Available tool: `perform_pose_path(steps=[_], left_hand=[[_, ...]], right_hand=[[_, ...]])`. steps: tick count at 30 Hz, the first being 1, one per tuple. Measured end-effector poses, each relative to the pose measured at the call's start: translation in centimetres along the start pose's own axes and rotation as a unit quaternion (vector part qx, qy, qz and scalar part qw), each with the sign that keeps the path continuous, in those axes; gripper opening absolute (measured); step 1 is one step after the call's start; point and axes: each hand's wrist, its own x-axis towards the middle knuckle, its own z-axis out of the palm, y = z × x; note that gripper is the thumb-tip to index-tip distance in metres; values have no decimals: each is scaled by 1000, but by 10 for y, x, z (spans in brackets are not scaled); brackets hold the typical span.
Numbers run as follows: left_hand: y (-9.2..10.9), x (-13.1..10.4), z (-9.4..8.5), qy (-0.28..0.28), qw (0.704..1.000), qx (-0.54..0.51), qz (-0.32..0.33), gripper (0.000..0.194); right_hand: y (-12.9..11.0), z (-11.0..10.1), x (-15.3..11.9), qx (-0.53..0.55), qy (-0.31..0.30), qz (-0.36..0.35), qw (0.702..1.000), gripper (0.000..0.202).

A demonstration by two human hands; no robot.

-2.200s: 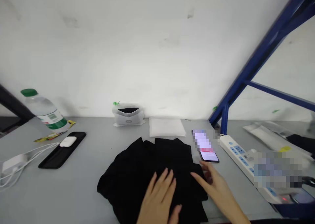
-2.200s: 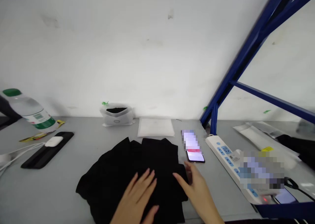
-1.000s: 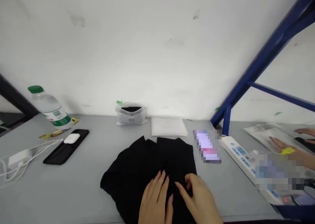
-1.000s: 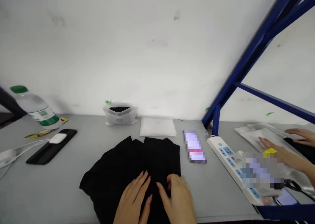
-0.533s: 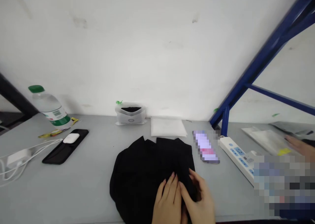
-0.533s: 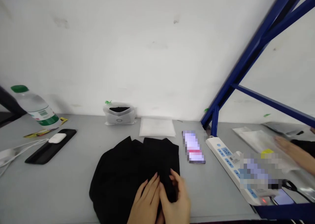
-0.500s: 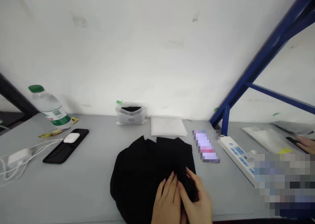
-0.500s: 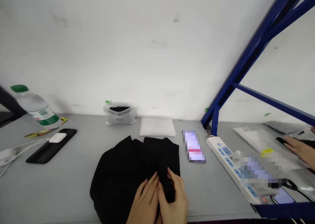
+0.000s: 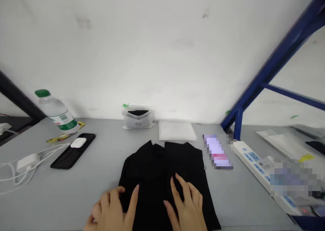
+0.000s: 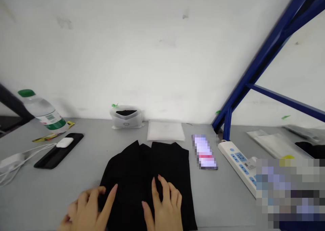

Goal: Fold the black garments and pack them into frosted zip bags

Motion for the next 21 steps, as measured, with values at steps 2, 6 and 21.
perform_pose_path(steps=[2,6,21], left_hand=[[5,3,-4,-14,1000,-16,18,35],[13,8,-14,-66,985,-159,33,29],[96,-26,29,-174,906,-154,355,27]], right_hand=[[4,-11,4,19,-17,12,1000,49],[17,-29,12,54,-59,52,995,40],[34,-37,15,402,-125,288,860,70]])
